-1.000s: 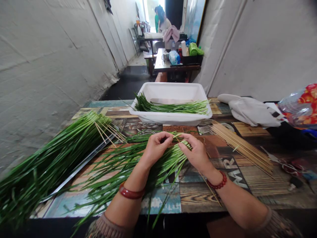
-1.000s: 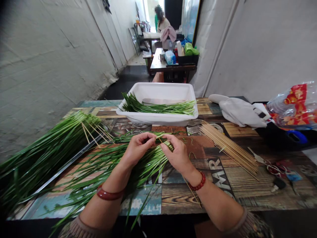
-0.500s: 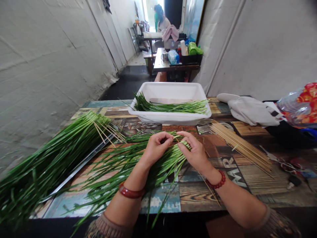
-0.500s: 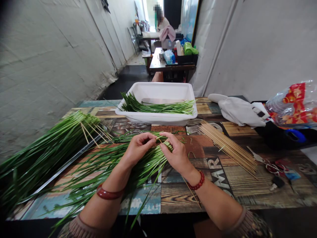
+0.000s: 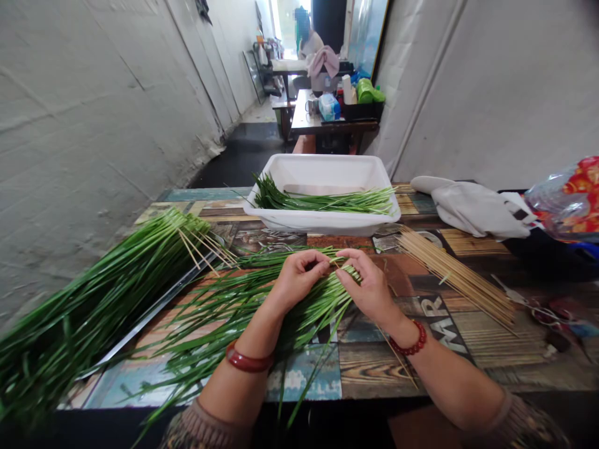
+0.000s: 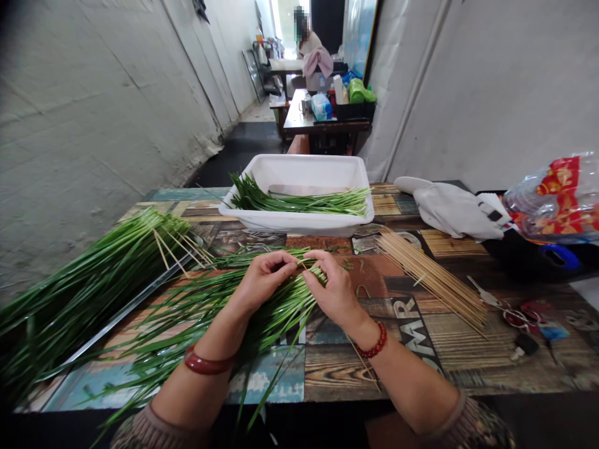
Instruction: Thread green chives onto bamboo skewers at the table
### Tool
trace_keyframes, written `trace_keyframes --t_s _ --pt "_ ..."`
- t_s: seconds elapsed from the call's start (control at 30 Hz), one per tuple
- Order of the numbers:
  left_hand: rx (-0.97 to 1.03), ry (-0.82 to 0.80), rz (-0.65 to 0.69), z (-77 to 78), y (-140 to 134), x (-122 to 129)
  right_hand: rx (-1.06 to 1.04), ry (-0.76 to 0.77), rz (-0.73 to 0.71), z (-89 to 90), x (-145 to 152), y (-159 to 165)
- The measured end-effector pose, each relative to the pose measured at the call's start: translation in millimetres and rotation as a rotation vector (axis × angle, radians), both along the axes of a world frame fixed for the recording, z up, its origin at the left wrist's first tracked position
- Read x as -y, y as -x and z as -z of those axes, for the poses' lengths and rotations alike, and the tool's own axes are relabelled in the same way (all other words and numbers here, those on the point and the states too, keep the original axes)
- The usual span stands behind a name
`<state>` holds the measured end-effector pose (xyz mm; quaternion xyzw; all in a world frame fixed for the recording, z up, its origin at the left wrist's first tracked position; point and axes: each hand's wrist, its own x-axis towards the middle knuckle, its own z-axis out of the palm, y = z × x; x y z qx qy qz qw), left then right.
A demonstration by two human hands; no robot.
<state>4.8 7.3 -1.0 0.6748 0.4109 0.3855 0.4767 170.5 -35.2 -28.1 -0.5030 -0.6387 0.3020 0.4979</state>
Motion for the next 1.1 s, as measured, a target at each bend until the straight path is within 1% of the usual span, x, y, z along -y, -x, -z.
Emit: trace_keyframes --t_s 0.13,0.3,0.5,0.7,0.93,1.0,1.1 --pt "-0.009 0.008 0.027 0.3 0 1 0.004 -0.015 0.008 4.3 -2 1" --pt "-0.042 -0.003 0.113 3.1 -1 2 0.004 -0.054 0.047 5.8 -4 2" --pt "-0.091 0.012 0.170 1.1 0 2 -0.046 0.037 0.005 1.6 -5 -10" --pt "-0.092 0.031 0.144 2.6 0 0 -0.131 0.115 -0.023 5.0 -10 -16" --pt "-0.129 -0.030 0.093 11.5 -4 -1 -0.074 0.081 -0.033 -2.5 -9 -11" --pt "-0.149 -0.049 0.098 12.5 -5 -1 -0.063 0.090 -0.036 -1.2 -11 -12" --pt "-0.187 -0.062 0.134 12.5 -6 0 -0.013 0.119 -0.088 3.5 -16 -17"
